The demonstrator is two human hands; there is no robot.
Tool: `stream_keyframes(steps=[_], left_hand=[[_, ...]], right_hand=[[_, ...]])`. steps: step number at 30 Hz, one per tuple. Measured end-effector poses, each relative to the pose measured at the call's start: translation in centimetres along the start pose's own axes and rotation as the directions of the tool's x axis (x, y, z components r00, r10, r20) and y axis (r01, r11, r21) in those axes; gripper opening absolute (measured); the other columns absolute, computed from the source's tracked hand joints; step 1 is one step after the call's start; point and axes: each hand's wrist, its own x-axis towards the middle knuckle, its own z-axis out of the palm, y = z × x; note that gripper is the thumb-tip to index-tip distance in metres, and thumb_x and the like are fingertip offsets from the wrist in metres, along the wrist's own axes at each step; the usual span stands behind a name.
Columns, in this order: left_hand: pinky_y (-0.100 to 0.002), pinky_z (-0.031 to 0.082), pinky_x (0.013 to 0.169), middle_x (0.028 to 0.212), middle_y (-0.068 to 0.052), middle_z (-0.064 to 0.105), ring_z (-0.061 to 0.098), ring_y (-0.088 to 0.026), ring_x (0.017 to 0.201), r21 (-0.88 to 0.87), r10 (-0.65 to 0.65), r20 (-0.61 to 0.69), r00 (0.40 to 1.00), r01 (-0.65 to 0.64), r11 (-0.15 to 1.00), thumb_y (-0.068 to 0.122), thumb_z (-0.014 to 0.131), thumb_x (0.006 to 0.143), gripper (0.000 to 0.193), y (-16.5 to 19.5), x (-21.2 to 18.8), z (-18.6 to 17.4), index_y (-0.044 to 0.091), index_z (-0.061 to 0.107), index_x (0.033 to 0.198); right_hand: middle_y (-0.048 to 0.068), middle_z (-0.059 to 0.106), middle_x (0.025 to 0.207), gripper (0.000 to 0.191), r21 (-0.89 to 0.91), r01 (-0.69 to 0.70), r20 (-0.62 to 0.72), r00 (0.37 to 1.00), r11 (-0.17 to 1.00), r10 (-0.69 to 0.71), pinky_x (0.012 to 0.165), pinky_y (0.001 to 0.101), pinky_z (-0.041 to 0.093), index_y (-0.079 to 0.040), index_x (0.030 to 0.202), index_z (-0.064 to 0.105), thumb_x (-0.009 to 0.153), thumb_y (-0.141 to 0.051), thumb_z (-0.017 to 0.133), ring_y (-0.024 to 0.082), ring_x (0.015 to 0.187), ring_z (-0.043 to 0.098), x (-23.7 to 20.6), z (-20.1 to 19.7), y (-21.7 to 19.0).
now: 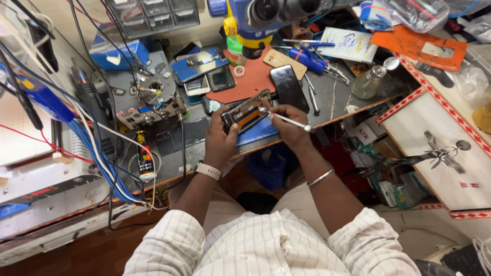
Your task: The person pries open a smartphone on the workbench, working around its edges with a pry tool, then sets it aside and picks up a second phone. They remove its back cover and battery, then attach small wires and components to the open phone while holding it over the bench.
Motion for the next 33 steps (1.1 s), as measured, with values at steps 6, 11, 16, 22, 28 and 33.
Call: stream_keyframes(steps=[6, 11, 16, 22, 28, 33], left_hand=[[-0.031, 0.057, 0.078, 0.094, -0.01, 0.074, 0.072, -0.016, 0.085, -0.018, -0.08, 0.0, 0.997, 0.08, 0.997, 0.003, 0.061, 0.096, 0.043, 0.1, -4.6, -0.9, 0.004, 0.051, 0.137], [-0.033, 0.057, 0.077, 0.091, -0.012, 0.074, 0.073, -0.017, 0.082, 0.094, -0.129, 0.013, 0.992, 0.127, 0.987, 0.005, 0.062, 0.096, 0.041, -7.6, -20.1, -18.4, 0.005, 0.053, 0.136], [-0.033, 0.058, 0.077, 0.094, -0.011, 0.074, 0.074, -0.018, 0.084, 0.064, -0.105, 0.016, 0.994, 0.103, 0.993, 0.005, 0.061, 0.096, 0.041, -4.4, -25.8, -11.8, 0.005, 0.052, 0.137], [-0.033, 0.057, 0.079, 0.094, -0.011, 0.074, 0.073, -0.018, 0.085, 0.103, -0.072, 0.017, 0.997, 0.07, 0.992, 0.005, 0.062, 0.097, 0.04, -4.9, -24.0, -8.3, 0.005, 0.053, 0.136], [-0.033, 0.057, 0.077, 0.092, -0.011, 0.074, 0.073, -0.018, 0.083, 0.1, -0.078, 0.008, 0.997, 0.077, 0.992, 0.004, 0.063, 0.097, 0.037, -4.3, -26.4, -13.3, 0.006, 0.056, 0.133], [-0.034, 0.057, 0.078, 0.092, -0.012, 0.074, 0.074, -0.019, 0.084, 0.086, -0.052, -0.001, 0.999, 0.052, 0.995, 0.004, 0.064, 0.096, 0.035, -4.1, -27.5, -14.5, 0.005, 0.058, 0.131]], right_hand=[[0.0, 0.065, 0.088, 0.016, 0.144, -0.045, 0.058, 0.998, 0.989, 0.038, 0.074, 0.0215, 0.05, 0.001, 0.112, 0.068, 0.101, -0.011, 0.069, 0.006, 0.081, 0.059, -4.7, 3.2, 2.2], [0.004, 0.067, 0.095, 0.011, 0.033, 0.025, 0.079, 0.996, 0.999, -0.027, 0.078, 0.0224, 0.053, 0.0, 0.111, 0.063, 0.103, -0.006, 0.064, 0.008, 0.085, 0.062, -20.0, 21.6, 6.0], [0.009, 0.072, 0.107, 0.012, 0.03, 0.075, 0.053, 0.996, 0.997, -0.076, 0.087, 0.0261, 0.058, -0.003, 0.111, 0.056, 0.101, -0.002, 0.062, 0.011, 0.095, 0.07, -25.9, 13.8, 5.2], [0.012, 0.072, 0.111, 0.011, 0.063, 0.086, 0.074, 0.993, 0.994, -0.09, 0.089, 0.0278, 0.06, -0.003, 0.112, 0.056, 0.102, -0.002, 0.062, 0.014, 0.097, 0.071, -23.8, 10.3, 5.9], [0.014, 0.073, 0.114, 0.01, 0.115, 0.049, 0.082, 0.995, 0.992, -0.059, 0.089, 0.0275, 0.06, -0.003, 0.111, 0.055, 0.103, -0.002, 0.06, 0.015, 0.1, 0.073, -25.9, 14.6, 5.6], [0.015, 0.072, 0.116, 0.011, 0.15, 0.051, 0.115, 0.991, 0.987, -0.069, 0.091, 0.0275, 0.06, -0.003, 0.112, 0.055, 0.103, -0.001, 0.06, 0.015, 0.101, 0.073, -27.0, 15.6, 6.6]])
